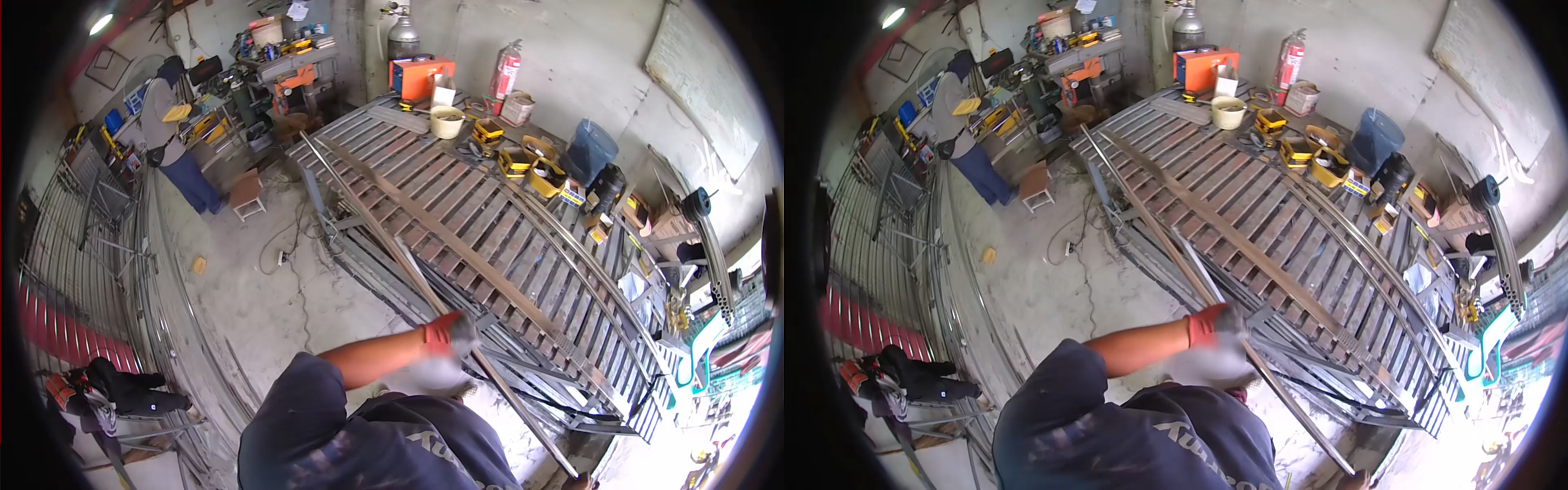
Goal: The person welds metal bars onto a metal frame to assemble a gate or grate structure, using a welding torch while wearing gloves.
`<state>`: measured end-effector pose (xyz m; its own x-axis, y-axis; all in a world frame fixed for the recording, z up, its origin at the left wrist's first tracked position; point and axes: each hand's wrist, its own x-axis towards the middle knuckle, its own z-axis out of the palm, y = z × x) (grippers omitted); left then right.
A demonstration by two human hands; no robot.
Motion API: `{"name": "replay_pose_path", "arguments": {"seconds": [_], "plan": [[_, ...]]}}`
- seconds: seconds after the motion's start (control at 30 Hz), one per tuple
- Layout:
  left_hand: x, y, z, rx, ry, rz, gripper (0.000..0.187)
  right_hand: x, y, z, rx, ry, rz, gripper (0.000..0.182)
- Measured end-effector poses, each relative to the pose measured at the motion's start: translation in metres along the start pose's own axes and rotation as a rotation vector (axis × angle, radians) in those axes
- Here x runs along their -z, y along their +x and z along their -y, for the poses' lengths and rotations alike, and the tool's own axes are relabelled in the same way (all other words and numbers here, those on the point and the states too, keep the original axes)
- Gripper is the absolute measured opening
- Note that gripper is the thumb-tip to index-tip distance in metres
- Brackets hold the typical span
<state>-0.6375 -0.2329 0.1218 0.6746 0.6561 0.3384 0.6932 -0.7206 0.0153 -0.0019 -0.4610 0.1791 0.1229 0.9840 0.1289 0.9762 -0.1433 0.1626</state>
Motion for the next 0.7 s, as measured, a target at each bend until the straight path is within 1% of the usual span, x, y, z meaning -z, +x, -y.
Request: {"name": "replay_pose_path", "arguments": {"seconds": [0.03, 0.1, 0.17, 0.2, 0.23, 0.3, 0.33, 0.37, 0.43, 0.47, 0.5, 0.57, 0.6, 0.63, 0.7], "plan": [[0.0, 0.015, 0.016, 0.015, 0.019, 0.056, 0.011, -0.017, 0.013, -0.009, -0.031, 0.062, 0.035, 0.023], [0.0, 0.043, 0.048, 0.017, 0.026, 0.173, 0.014, -0.053, 0.042, -0.017, 0.134, 0.075, -0.203, 0.024], [-0.023, 0.06, 0.083, 0.07, 0.054, 0.234, 0.015, -0.054, 0.077, -0.005, 0.218, -0.063, -0.206, 0.023], [-0.032, 0.069, 0.097, 0.093, 0.075, 0.264, 0.016, -0.061, 0.096, -0.005, 0.269, -0.055, -0.158, 0.024], [-0.038, 0.076, 0.112, 0.103, 0.111, 0.296, 0.017, -0.079, 0.117, -0.008, 0.327, 0.029, -0.258, 0.034], [-0.041, 0.091, 0.136, 0.155, 0.163, 0.38, 0.018, -0.094, 0.152, 0.002, 0.268, 0.281, -0.097, 0.027], [-0.043, 0.099, 0.146, 0.195, 0.179, 0.43, 0.018, -0.097, 0.168, 0.007, 0.318, 0.302, -0.15, 0.031], [-0.047, 0.105, 0.156, 0.234, 0.192, 0.479, 0.019, -0.096, 0.184, 0.011, 0.294, 0.303, -0.077, 0.029], [-0.058, 0.109, 0.178, 0.284, 0.247, 0.545, 0.019, -0.089, 0.209, 0.024, 0.398, 0.388, -0.157, 0.03], [-0.063, 0.111, 0.189, 0.306, 0.275, 0.578, 0.02, -0.09, 0.22, 0.025, 0.464, 0.432, -0.11, 0.036], [-0.066, 0.113, 0.2, 0.357, 0.293, 0.599, 0.021, -0.082, 0.228, 0.031, 0.495, 0.387, -0.072, 0.043], [-0.073, 0.115, 0.214, 0.45, 0.323, 0.644, 0.023, -0.098, 0.242, 0.033, 0.537, 0.367, -0.086, 0.042], [-0.073, 0.117, 0.221, 0.453, 0.343, 0.664, 0.021, -0.101, 0.251, 0.032, 0.553, 0.374, 0.015, 0.043], [-0.078, 0.116, 0.228, 0.463, 0.371, 0.651, 0.021, -0.103, 0.258, 0.036, 0.562, 0.343, 0.018, 0.048], [-0.087, 0.114, 0.246, 0.477, 0.428, 0.619, 0.02, -0.106, 0.271, 0.045, 0.533, 0.322, 0.09, 0.052]]}}
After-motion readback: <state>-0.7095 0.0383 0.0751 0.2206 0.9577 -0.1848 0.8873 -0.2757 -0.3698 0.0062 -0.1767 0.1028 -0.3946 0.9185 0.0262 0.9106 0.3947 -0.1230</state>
